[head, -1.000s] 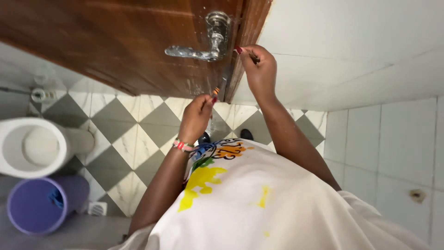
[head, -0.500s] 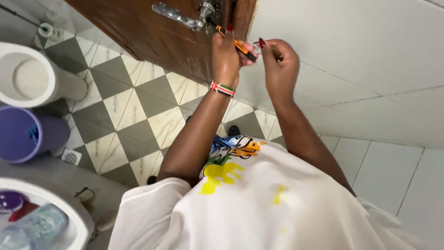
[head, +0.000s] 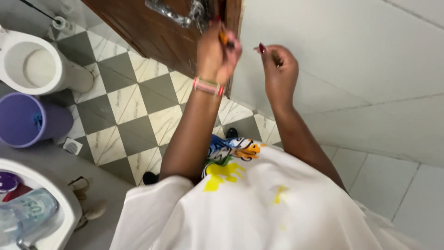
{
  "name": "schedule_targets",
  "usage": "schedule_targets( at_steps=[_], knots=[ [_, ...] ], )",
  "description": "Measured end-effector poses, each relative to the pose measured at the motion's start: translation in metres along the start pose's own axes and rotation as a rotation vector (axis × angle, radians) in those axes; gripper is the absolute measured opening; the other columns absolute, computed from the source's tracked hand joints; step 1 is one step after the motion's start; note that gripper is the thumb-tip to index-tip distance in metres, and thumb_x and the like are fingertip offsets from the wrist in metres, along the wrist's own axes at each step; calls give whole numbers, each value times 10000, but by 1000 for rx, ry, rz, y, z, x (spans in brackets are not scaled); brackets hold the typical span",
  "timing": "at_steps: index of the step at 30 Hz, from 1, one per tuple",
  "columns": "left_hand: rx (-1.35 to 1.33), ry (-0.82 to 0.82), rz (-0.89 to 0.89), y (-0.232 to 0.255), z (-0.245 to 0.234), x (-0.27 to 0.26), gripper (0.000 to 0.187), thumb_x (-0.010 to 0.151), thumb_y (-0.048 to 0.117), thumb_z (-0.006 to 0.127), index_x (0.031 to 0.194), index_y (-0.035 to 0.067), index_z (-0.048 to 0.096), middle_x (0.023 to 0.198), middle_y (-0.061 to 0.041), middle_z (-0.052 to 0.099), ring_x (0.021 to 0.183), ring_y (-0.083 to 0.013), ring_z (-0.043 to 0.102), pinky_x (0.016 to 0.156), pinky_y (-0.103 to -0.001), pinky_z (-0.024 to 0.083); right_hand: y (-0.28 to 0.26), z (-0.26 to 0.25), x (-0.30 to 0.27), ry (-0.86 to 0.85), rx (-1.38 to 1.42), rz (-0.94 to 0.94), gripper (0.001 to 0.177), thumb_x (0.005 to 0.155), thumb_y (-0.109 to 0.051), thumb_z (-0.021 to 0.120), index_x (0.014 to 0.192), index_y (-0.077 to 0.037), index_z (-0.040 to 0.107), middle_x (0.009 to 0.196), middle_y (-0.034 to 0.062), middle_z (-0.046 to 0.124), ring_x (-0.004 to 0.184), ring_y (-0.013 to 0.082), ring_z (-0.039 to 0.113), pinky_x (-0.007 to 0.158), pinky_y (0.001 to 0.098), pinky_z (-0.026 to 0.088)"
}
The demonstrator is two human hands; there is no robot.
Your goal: The person cleans a door handle by wetting brushes in a bucket of soapy water, scrubbing the door handle with a brush, and scrubbing around the handle and lock with a toothbrush.
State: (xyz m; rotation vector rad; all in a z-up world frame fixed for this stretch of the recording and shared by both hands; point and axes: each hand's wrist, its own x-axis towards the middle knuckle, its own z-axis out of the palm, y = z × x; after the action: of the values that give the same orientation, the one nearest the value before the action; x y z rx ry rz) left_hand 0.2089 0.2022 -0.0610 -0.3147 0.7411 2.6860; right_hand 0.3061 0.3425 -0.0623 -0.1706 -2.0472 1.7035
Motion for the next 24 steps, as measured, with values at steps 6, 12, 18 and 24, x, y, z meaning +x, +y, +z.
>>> schedule_targets(
  at_steps=[6,12,18,24],
  knots=[
    [1350,216,677,-3,-72,-54,289,1081,236,465,1090,-7,622,850,-127,612,736,-240,619,679,-394,507,13,7,2,-82,-20,53,147,1044,-106,629,1026,-26,752,759,-64,603,637,18,411,568,226,328],
    [1437,331,1190,-25,-122,-10,305,1146,240,469,1195,-28,607,1092,-197,654,995,-337,624,874,-425,494,13,23,-4,-173,43,72,158,1046,-122,633,1035,-12,745,765,-56,609,653,18,441,584,219,354],
    [1481,360,986,-9,-118,49,255,1129,219,494,1131,-15,596,1007,-210,661,918,-365,646,816,-460,508,10,25,-9,-204,17,95,174,1044,-144,643,1019,-1,740,726,-53,558,635,21,412,562,227,334],
    [1475,244,1072,-18,-143,54,248,1102,227,480,1127,3,583,967,-198,645,849,-345,648,726,-456,502,16,21,-13,-208,-48,130,167,1041,-134,633,1003,1,723,721,-49,562,628,23,424,561,229,348]
  ],
)
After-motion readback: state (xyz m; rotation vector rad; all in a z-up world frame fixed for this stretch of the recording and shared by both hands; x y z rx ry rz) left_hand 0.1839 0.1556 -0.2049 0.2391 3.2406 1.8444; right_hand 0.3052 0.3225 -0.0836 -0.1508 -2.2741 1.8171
